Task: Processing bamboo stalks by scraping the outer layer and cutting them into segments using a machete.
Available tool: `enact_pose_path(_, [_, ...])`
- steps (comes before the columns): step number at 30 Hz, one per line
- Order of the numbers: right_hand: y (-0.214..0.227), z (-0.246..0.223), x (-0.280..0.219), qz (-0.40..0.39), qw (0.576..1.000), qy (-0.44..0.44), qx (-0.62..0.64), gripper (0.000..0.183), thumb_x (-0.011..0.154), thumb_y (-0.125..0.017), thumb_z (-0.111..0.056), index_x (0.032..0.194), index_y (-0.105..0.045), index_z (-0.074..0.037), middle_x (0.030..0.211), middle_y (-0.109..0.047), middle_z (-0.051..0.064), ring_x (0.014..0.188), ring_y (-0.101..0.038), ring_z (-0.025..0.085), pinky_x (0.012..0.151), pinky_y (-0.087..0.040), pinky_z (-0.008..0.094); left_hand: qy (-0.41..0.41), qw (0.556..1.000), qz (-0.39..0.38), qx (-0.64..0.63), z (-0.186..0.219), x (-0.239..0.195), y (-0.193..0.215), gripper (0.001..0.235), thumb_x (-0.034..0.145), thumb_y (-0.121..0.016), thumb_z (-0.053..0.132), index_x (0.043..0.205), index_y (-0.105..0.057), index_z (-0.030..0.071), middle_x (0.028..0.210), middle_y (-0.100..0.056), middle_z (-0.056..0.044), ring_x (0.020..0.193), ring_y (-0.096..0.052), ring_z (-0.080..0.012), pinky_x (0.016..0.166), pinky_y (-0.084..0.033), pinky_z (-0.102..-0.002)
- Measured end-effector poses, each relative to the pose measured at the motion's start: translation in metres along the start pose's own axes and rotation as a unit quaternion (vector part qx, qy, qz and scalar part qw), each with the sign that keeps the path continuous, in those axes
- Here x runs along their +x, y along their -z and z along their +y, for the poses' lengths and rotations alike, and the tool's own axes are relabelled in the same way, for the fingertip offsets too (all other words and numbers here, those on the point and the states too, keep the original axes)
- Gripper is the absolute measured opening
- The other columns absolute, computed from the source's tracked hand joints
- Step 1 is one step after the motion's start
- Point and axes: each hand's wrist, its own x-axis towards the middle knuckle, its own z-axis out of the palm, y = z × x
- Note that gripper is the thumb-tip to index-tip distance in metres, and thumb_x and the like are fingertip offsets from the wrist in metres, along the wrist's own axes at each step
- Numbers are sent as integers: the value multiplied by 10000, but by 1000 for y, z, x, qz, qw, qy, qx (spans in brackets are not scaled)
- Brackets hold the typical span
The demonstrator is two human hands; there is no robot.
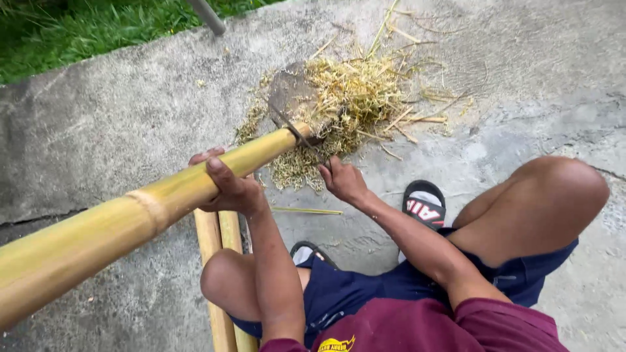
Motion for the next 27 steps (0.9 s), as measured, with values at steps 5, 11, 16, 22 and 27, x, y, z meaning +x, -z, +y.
enact_pose_path(5, [-16, 10, -17, -34, 999, -12, 8, 344, 1020, -576, -369, 981, -516, -33, 670, -681, 234, 637, -678, 492, 568, -534, 586, 1, 1000, -22, 6, 5, -10, 15, 490, 930, -772, 206, 1190, -420, -14, 1010, -584, -129, 854, -627, -247, 753, -576, -416])
enact_pose_path(11, [3, -16, -20, -29, 999, -44, 3, 339, 1020, -589, -373, 969, -535, -42, 662, -669, 248, 646, -678, 493, 611, -530, 598, -12, 999, -32, -4, 31, -16, -6, 612, 922, -808, 202, 1327, -371, 60, 1043, -588, -120, 899, -602, -231, 854, -579, -425])
enact_pose_path(16, [-6, 4, -3, -49, 998, -19, 42, 349, 1011, -570, -381, 975, -522, -37, 700, -683, 228, 668, -706, 470, 596, -551, 574, -65, 997, -18, -41, 12, -16, 2, 615, 962, -802, 228, 1369, -368, 70, 1035, -594, -121, 858, -603, -225, 801, -560, -380])
enact_pose_path(22, [-11, 6, 8, -98, 991, -89, -17, 375, 1001, -537, -428, 1026, -575, -56, 752, -689, 262, 752, -673, 521, 680, -509, 643, -28, 1000, -9, -11, 0, 3, 12, 778, 898, -845, 273, 1453, -329, 99, 1000, -570, -105, 855, -584, -229, 797, -549, -391])
enact_pose_path(27, [-22, 28, 7, -123, 983, -135, -8, 460, 1055, -462, -467, 1029, -577, -22, 801, -717, 257, 778, -705, 482, 736, -543, 621, 1, 1000, 17, -6, 0, 8, 31, 627, 907, -839, 235, 1281, -405, -20, 1071, -599, -131, 934, -624, -246, 879, -574, -410])
